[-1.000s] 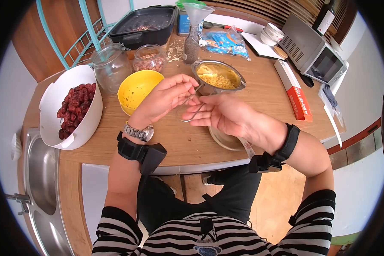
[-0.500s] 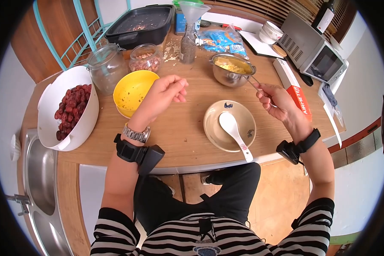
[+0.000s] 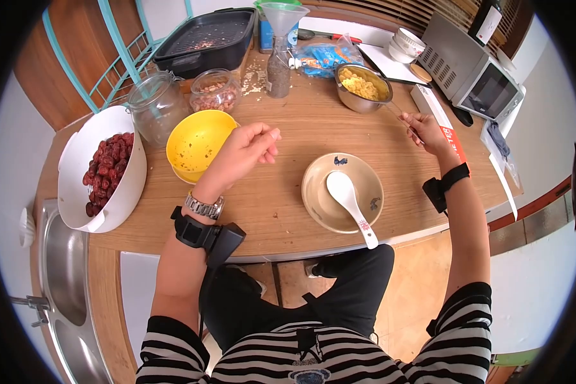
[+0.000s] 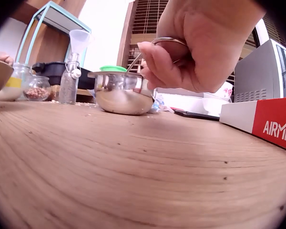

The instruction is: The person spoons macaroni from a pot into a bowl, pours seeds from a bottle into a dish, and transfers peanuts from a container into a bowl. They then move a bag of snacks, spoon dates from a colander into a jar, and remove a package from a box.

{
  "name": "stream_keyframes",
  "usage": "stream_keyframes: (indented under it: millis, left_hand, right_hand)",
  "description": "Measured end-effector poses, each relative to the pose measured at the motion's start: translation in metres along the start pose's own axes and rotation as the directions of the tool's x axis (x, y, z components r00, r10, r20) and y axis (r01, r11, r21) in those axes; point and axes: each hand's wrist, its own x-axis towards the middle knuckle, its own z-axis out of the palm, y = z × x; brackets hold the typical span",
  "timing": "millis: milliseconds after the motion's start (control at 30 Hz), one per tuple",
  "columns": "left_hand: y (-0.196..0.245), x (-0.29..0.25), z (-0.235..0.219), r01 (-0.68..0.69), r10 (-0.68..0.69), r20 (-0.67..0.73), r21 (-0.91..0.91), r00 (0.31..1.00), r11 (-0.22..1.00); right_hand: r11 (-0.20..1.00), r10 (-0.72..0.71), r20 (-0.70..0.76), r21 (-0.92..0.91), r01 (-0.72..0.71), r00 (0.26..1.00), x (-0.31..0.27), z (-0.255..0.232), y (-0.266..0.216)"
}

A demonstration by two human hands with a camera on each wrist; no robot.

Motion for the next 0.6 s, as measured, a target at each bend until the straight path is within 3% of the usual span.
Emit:
stream_keyframes:
  millis: [33, 100, 167, 200, 267, 367, 400, 433, 467, 500, 533, 600]
  left_hand:
    - [0.0, 0.0, 0.0, 0.005, -0.005, -0.011, -0.018, 1.0, 1.0]
    - [-0.001, 0.001, 0.001, 0.006, -0.006, -0.01, -0.004, 1.0, 1.0]
    - [-0.001, 0.001, 0.0, 0.007, -0.007, -0.01, 0.007, 1.0, 1.0]
    - [-0.001, 0.001, 0.001, 0.016, -0.016, -0.005, 0.02, 1.0, 1.0]
    - [-0.002, 0.001, 0.001, 0.033, -0.033, 0.006, 0.03, 0.999, 0.999]
    - [-0.003, 0.002, -0.001, 0.022, -0.023, 0.012, 0.032, 1.0, 0.999]
    - [-0.003, 0.002, -0.001, 0.019, -0.02, 0.012, 0.029, 1.0, 0.999]
    - [-0.004, 0.001, -0.001, 0.016, -0.017, 0.012, 0.027, 1.0, 1.0]
    - [-0.004, 0.002, -0.001, 0.016, -0.016, 0.014, 0.024, 1.0, 1.0]
    - [-0.004, 0.002, 0.0, 0.022, -0.022, 0.013, 0.032, 1.0, 0.999]
    - [-0.003, 0.002, 0.0, 0.028, -0.028, 0.011, 0.04, 1.0, 0.999]
    - [-0.004, 0.002, -0.001, 0.033, -0.034, 0.015, 0.037, 0.999, 0.999]
  right_hand:
    - [0.99, 0.004, -0.059, -0.138, -0.012, 0.998, 0.004, -0.003, 0.002]
    - [0.985, -0.034, -0.089, -0.174, 0.019, 0.995, 0.01, -0.004, 0.002]
    - [0.907, -0.155, -0.356, -0.42, -0.01, 0.921, 0.008, 0.002, -0.007]
    - [0.908, -0.153, -0.358, -0.418, -0.012, 0.921, 0.004, 0.005, -0.011]
    - [0.808, -0.374, -0.334, -0.575, 0.127, 0.865, -0.009, 0.011, -0.017]
    - [0.559, -0.666, -0.214, -0.778, 0.288, 0.715, -0.038, 0.025, -0.035]
    - [0.806, -0.381, -0.107, -0.525, 0.273, 0.918, -0.057, 0.036, -0.045]
    - [0.962, -0.095, 0.109, -0.246, 0.119, 0.989, -0.079, 0.049, -0.052]
    - [0.984, 0.061, 0.271, -0.18, -0.011, 0.961, -0.093, 0.06, -0.054]
    - [0.979, 0.197, 0.433, -0.135, -0.153, 0.88, -0.104, 0.069, -0.053]
    - [0.979, 0.197, 0.432, -0.135, -0.153, 0.88, -0.112, 0.075, -0.048]
    - [0.954, 0.23, 0.517, 0.048, -0.297, 0.824, -0.117, 0.085, -0.035]
